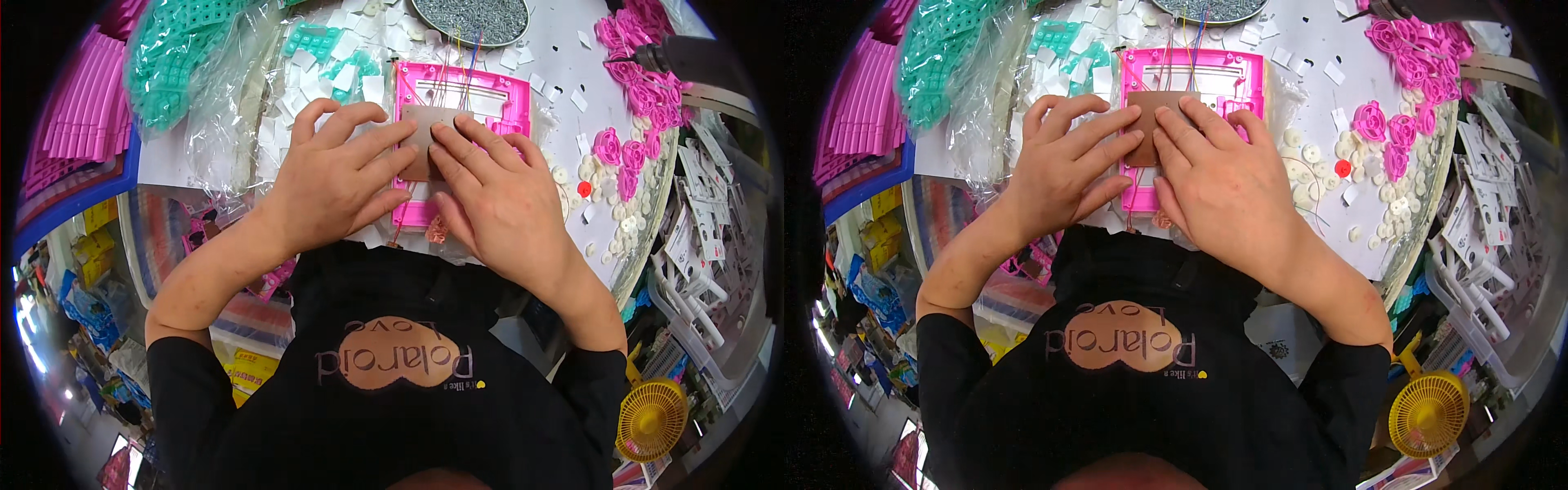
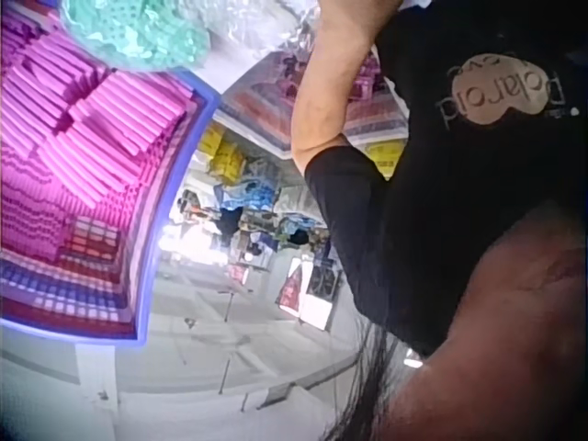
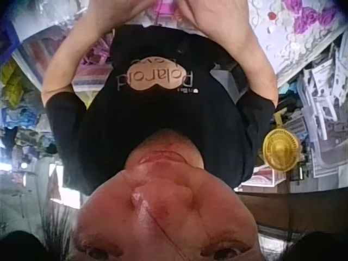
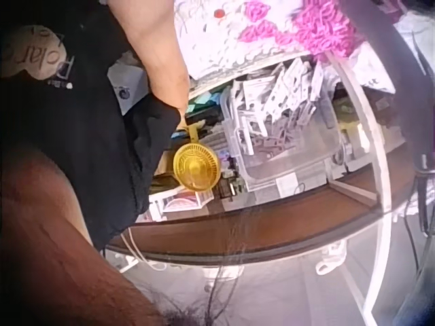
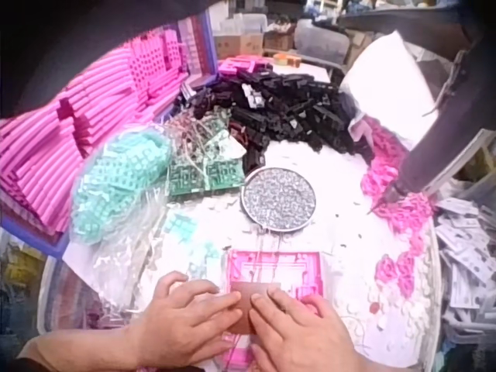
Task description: Assembling a toy cash register by installing electronic components and using a glue gun.
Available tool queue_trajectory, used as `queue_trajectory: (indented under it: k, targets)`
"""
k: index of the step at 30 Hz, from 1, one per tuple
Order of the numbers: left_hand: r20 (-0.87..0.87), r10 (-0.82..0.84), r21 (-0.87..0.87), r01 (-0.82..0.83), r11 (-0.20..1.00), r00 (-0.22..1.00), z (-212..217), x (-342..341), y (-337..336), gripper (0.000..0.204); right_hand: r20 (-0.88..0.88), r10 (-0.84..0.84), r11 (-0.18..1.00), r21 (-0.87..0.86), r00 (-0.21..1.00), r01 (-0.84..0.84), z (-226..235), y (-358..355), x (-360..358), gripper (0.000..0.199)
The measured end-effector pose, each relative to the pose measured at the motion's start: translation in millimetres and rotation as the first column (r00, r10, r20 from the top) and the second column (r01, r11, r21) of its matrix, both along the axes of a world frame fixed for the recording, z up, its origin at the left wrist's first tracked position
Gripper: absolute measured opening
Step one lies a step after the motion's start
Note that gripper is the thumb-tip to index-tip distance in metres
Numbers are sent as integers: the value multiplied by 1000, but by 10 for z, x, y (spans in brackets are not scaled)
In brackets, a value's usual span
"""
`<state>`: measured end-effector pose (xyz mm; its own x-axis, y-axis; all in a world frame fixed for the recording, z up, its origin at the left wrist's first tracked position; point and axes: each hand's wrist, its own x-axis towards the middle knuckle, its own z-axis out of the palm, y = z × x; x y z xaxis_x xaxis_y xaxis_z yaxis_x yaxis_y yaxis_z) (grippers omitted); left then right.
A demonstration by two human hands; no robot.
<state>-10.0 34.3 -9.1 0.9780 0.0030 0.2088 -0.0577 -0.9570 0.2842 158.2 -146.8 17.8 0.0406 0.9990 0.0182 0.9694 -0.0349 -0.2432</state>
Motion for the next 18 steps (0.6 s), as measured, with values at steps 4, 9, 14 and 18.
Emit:
queue_trajectory:
  k: [4, 9, 14, 18]
  targets:
    - [3, 2, 8, -2, 1000, 1000, -7, 26, 17, 48, 48, -55, 998, -5, 997, 55, 4, 14, -90, 48]
    - [-27, -13, -5, 13, 1000, 1000, -2, 16, 38, 48, 23, -26, 1000, -12, 999, 26, 13, 8, -57, 48]
    - [-8, -56, 5, 56, 998, 998, 11, 88, 107, 49, 50, -15, 999, -37, 999, 17, 85, 80, -25, 47]
    - [19, -37, 17, 36, 999, 999, -25, 54, 89, 51, -74, -5, 1000, 18, 997, 6, 38, 79, 81, 43]
